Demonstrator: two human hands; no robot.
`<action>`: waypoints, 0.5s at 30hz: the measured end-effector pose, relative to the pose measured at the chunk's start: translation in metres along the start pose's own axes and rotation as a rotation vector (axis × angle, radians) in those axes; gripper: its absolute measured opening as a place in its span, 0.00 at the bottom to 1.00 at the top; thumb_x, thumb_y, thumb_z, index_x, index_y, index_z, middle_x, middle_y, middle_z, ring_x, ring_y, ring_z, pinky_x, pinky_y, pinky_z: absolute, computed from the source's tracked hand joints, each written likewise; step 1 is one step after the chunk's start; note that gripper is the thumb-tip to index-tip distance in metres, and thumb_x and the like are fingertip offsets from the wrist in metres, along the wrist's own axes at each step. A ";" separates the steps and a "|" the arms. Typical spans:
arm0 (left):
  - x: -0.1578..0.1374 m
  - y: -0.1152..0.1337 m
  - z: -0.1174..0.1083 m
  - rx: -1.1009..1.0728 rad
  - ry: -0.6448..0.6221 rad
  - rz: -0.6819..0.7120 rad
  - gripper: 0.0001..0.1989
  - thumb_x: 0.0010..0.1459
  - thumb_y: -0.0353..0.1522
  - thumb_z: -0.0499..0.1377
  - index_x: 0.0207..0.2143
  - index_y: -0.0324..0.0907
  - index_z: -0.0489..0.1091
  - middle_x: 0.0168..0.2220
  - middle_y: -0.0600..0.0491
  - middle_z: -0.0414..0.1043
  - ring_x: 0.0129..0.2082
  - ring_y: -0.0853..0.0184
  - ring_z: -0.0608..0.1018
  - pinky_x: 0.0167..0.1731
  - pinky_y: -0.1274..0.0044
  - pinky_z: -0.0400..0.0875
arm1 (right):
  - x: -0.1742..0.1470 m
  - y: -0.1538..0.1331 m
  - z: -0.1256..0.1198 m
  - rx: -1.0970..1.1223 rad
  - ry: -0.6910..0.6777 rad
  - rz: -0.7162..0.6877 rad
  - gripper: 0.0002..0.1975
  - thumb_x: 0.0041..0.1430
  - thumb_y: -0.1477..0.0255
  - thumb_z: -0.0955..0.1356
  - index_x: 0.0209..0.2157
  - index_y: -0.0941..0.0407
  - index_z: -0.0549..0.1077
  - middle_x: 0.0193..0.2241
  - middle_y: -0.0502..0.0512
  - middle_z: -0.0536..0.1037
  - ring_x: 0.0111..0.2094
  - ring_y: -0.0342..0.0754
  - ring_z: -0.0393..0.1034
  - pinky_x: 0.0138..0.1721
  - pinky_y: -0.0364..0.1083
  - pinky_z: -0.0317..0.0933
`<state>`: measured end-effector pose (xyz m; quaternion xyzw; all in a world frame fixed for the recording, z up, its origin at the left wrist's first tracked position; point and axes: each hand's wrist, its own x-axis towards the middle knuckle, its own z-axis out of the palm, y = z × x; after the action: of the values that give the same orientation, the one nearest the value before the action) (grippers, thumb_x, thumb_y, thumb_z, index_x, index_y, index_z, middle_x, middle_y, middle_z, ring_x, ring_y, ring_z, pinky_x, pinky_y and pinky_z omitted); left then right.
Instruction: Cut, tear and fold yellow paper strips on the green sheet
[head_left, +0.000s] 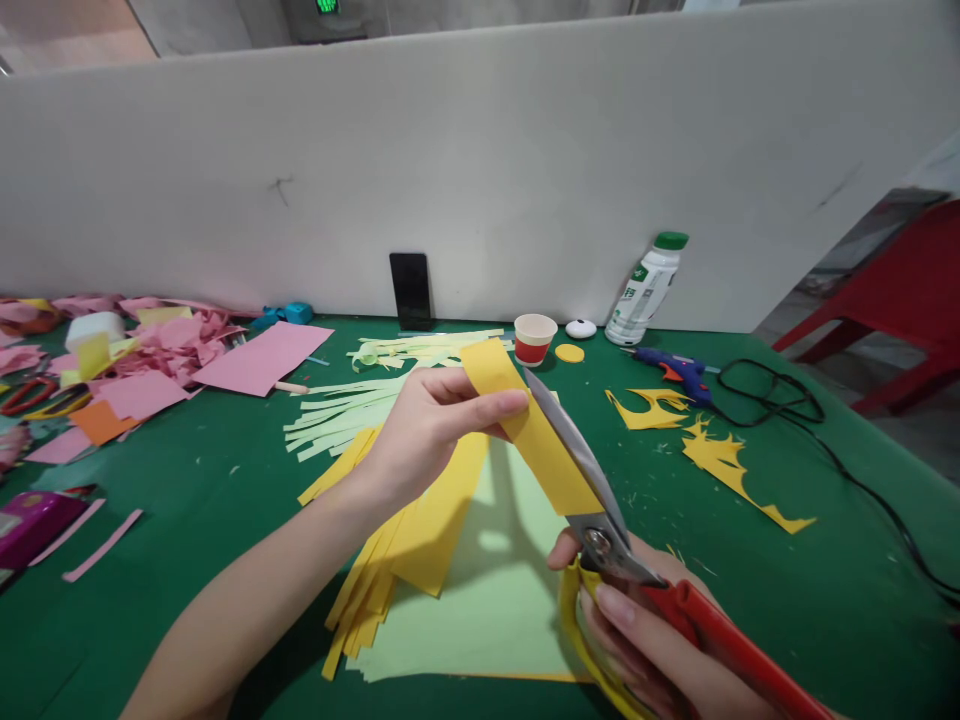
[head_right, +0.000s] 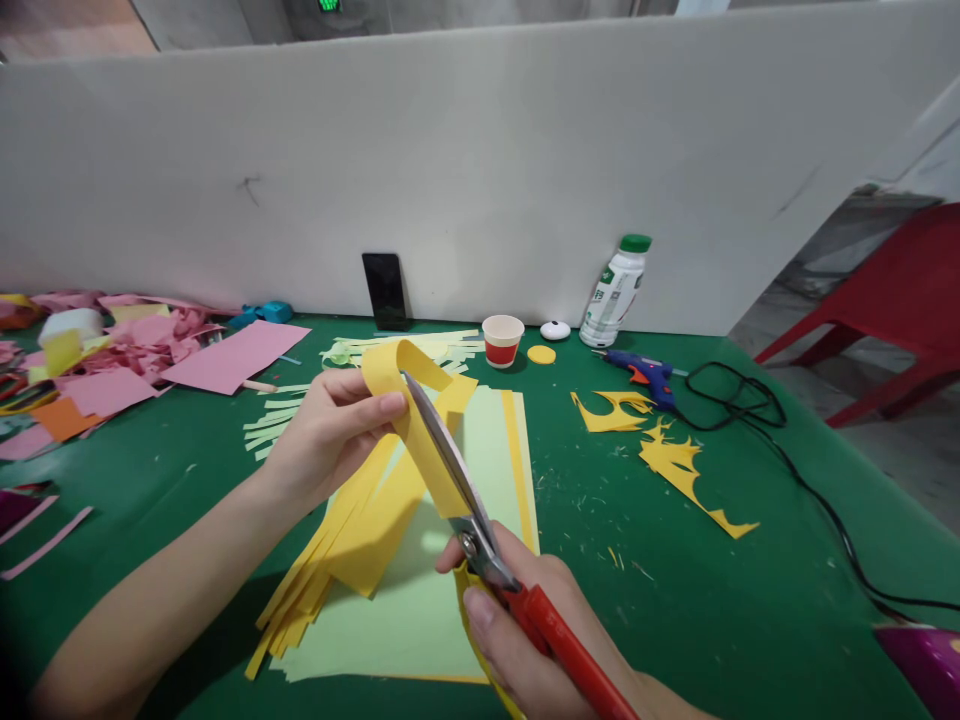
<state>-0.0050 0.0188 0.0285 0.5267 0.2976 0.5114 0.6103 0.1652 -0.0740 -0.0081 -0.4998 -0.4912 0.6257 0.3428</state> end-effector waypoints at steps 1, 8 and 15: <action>0.000 0.000 0.000 0.000 -0.005 -0.002 0.05 0.43 0.33 0.65 0.25 0.41 0.76 0.25 0.54 0.75 0.25 0.71 0.74 0.27 0.81 0.70 | 0.000 -0.001 0.000 0.005 -0.004 0.009 0.16 0.50 0.57 0.63 0.36 0.52 0.68 0.13 0.44 0.54 0.16 0.39 0.44 0.18 0.40 0.49; 0.002 -0.001 -0.002 0.015 -0.006 0.010 0.05 0.45 0.33 0.65 0.22 0.39 0.75 0.23 0.54 0.74 0.24 0.72 0.73 0.28 0.81 0.67 | 0.004 -0.011 -0.008 -0.088 -0.196 -0.064 0.11 0.52 0.68 0.60 0.38 0.52 0.66 0.22 0.51 0.69 0.25 0.44 0.63 0.30 0.44 0.61; 0.010 0.001 -0.009 -0.115 0.088 0.080 0.06 0.46 0.33 0.64 0.23 0.39 0.74 0.23 0.56 0.72 0.25 0.75 0.73 0.28 0.84 0.67 | 0.005 -0.009 -0.007 -0.288 -0.147 -0.084 0.14 0.55 0.66 0.57 0.42 0.53 0.64 0.26 0.52 0.69 0.26 0.45 0.65 0.30 0.46 0.62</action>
<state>-0.0107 0.0310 0.0285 0.4790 0.2730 0.5743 0.6051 0.1701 -0.0652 -0.0012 -0.4756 -0.6200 0.5688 0.2566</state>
